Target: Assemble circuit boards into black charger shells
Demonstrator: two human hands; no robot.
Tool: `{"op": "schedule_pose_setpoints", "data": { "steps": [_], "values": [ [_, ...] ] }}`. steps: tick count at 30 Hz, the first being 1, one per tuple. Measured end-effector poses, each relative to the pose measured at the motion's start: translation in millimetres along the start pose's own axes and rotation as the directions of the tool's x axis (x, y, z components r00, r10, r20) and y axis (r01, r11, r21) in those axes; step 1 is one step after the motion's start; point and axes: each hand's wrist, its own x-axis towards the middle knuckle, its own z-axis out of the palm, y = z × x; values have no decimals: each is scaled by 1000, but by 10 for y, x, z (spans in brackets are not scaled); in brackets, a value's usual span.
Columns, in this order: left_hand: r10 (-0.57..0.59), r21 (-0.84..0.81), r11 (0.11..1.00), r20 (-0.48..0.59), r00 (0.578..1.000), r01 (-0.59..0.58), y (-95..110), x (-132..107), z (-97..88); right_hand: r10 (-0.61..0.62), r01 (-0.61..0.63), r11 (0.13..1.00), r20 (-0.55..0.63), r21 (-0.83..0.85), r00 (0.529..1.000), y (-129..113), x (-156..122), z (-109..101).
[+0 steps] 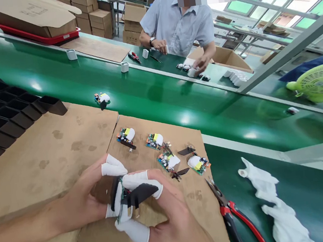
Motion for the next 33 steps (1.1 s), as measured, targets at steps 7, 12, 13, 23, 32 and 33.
{"op": "schedule_pose_setpoints", "data": {
  "steps": [7, 12, 13, 23, 32, 33],
  "values": [
    [-8, 21, 1000, -8, 1000, 8, 0, 11, 15, -2, 2, 1000, -17, -2, 1000, -35, -18, 66],
    [1, 70, 998, 5, 1000, -1, 3, 10, -2, 31, -31, 999, 5, -11, 999, 37, -59, 56],
    [0, 68, 998, 11, 1000, 0, 1, 11, -1, 35, -35, 999, 4, 1, 999, 40, -64, 55],
    [11, 73, 997, 6, 1000, -12, -56, -13, 37, 73, -73, 997, -4, -13, 997, -23, -51, 26],
    [49, 37, 998, -22, 999, -49, -18, 3, 44, 210, -179, 972, -217, 153, 953, 89, -260, -129],
    [53, 32, 998, -26, 998, -52, -12, 2, 46, 213, -179, 970, -223, 165, 951, 71, -234, -158]
  ]
}}
